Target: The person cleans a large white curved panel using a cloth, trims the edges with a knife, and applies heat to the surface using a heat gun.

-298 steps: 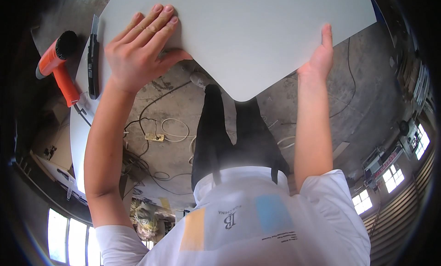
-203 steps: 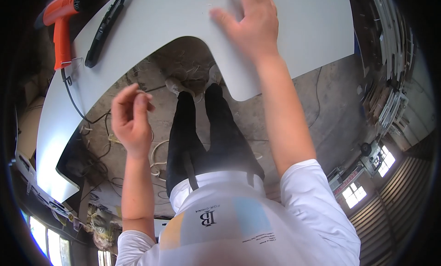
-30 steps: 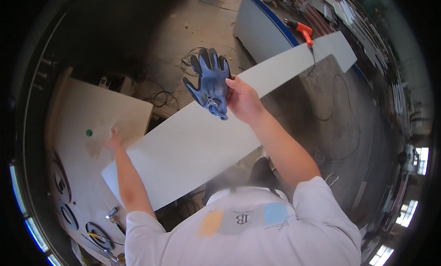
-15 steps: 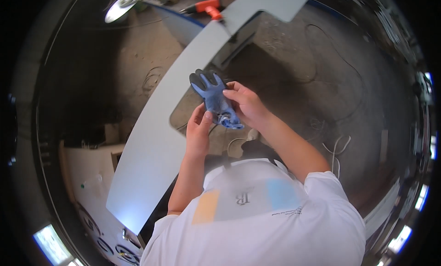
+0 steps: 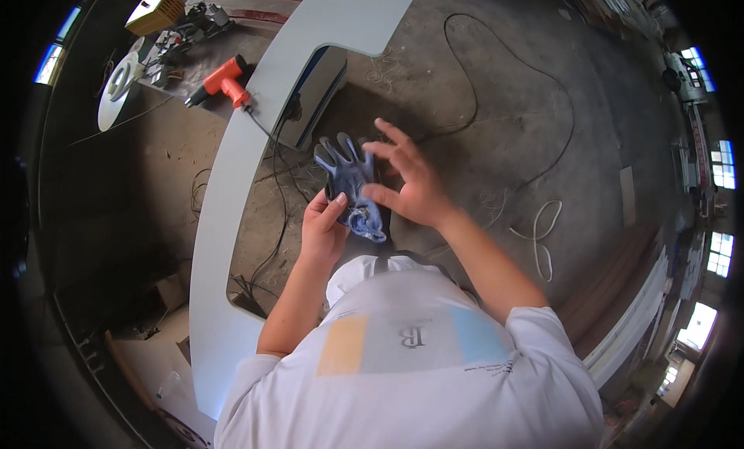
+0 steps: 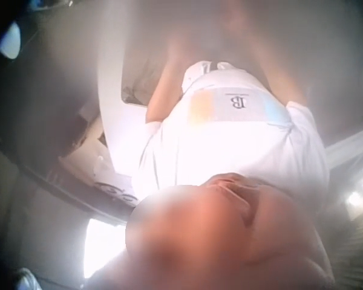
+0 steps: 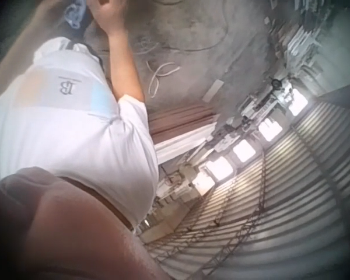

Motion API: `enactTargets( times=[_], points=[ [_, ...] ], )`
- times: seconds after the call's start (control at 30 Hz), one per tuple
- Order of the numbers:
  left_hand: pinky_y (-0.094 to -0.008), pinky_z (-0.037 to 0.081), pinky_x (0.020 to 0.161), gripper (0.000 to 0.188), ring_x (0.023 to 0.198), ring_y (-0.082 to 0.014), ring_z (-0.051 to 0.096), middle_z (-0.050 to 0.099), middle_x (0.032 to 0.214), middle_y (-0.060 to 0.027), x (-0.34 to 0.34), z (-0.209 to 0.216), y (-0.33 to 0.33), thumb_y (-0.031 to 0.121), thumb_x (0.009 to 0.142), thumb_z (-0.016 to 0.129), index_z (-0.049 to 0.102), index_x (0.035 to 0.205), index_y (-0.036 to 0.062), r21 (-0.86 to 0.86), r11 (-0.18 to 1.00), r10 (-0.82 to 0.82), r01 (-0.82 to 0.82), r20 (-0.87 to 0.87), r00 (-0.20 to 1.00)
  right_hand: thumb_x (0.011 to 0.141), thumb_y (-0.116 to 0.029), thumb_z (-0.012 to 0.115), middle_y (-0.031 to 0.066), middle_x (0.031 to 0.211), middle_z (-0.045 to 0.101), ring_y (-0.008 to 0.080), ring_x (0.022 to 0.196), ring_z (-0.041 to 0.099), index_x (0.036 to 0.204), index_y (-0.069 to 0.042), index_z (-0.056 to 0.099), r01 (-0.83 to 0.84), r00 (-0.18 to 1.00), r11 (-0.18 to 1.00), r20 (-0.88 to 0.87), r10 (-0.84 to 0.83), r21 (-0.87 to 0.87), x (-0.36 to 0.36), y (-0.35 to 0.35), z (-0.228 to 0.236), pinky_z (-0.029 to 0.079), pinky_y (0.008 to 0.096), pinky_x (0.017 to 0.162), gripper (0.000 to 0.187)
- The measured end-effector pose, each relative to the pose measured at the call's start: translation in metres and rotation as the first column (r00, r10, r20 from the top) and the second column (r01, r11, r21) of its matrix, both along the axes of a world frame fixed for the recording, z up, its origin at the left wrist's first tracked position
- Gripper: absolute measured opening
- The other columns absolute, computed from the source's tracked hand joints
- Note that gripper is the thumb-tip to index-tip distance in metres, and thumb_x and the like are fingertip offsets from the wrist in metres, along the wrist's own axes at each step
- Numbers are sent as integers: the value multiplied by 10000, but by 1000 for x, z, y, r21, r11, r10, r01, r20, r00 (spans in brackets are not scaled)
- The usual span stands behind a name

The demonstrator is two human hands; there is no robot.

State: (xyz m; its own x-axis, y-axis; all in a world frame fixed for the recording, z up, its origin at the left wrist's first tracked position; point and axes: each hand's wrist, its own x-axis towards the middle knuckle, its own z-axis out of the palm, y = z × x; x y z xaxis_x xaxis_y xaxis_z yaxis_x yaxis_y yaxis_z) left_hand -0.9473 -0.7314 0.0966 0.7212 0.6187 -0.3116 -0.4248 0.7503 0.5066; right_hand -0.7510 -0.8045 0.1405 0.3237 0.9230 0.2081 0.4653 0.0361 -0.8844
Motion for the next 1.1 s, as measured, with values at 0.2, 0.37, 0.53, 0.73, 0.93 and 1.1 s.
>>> enactTargets(
  times=[0.2, 0.37, 0.53, 0.73, 0.93, 1.1],
  points=[
    [-310, 559, 853, 240, 950, -124, 677, 717, 1079, -52, 67, -44, 76, 101, 1008, 676, 697, 1221, -7, 95, 993, -44, 66, -219, 975, 742, -415, 903, 56, 1243, 726, 275, 1115, 659, 1312, -178, 712, -376, 899, 913, 176, 401, -160, 86, 99, -36, 509, 406, 997, 647],
    [-309, 501, 981, 200, 1187, -149, 593, 567, 1344, -62, 119, -50, 124, 106, 979, 705, 740, 1143, -4, 311, 950, 146, -24, -377, 915, 737, -304, 900, 46, 942, 684, 265, 900, 608, 1229, -130, 738, -437, 870, 857, 116, 480, -273, 137, 171, -42, 501, 411, 848, 546],
    [-316, 467, 1054, 356, 1226, -177, 596, 579, 1373, -85, 173, -55, 159, 90, 977, 688, 653, 1323, 12, 411, 878, 403, -247, -356, 843, 790, -310, 884, 68, 1071, 737, 194, 1006, 682, 1313, -94, 693, -454, 870, 828, -362, 334, -329, 171, 229, -59, 551, 358, 879, 597],
    [-316, 547, 928, 290, 1027, -151, 670, 695, 1168, -83, 230, -76, 199, 96, 1002, 679, 610, 1272, 18, -2, 774, 604, -633, -296, 740, 833, -211, 878, 83, 1159, 734, 171, 1078, 690, 1260, -43, 713, -672, 740, 569, -471, 480, -474, 224, 306, -84, 535, 343, 975, 488],
    [-283, 536, 873, 205, 948, -135, 660, 680, 1143, -64, 270, -115, 230, 57, 966, 718, 668, 1159, 6, 345, 669, 714, -659, -545, 440, 906, -402, 771, 75, 1154, 764, 254, 1124, 700, 1221, -105, 734, -466, 788, 841, 302, 536, -276, 291, 492, -158, 545, 411, 972, 434],
    [-296, 533, 842, 143, 930, -174, 662, 657, 1170, -82, 292, -141, 251, 13, 900, 746, 714, 1039, 7, 718, 655, 734, -234, -678, -25, 927, -377, 680, 123, 1138, 734, 346, 1133, 647, 1093, -82, 726, -527, 630, 848, 644, 434, -56, 270, 630, -203, 496, 471, 987, 342]
  ],
)
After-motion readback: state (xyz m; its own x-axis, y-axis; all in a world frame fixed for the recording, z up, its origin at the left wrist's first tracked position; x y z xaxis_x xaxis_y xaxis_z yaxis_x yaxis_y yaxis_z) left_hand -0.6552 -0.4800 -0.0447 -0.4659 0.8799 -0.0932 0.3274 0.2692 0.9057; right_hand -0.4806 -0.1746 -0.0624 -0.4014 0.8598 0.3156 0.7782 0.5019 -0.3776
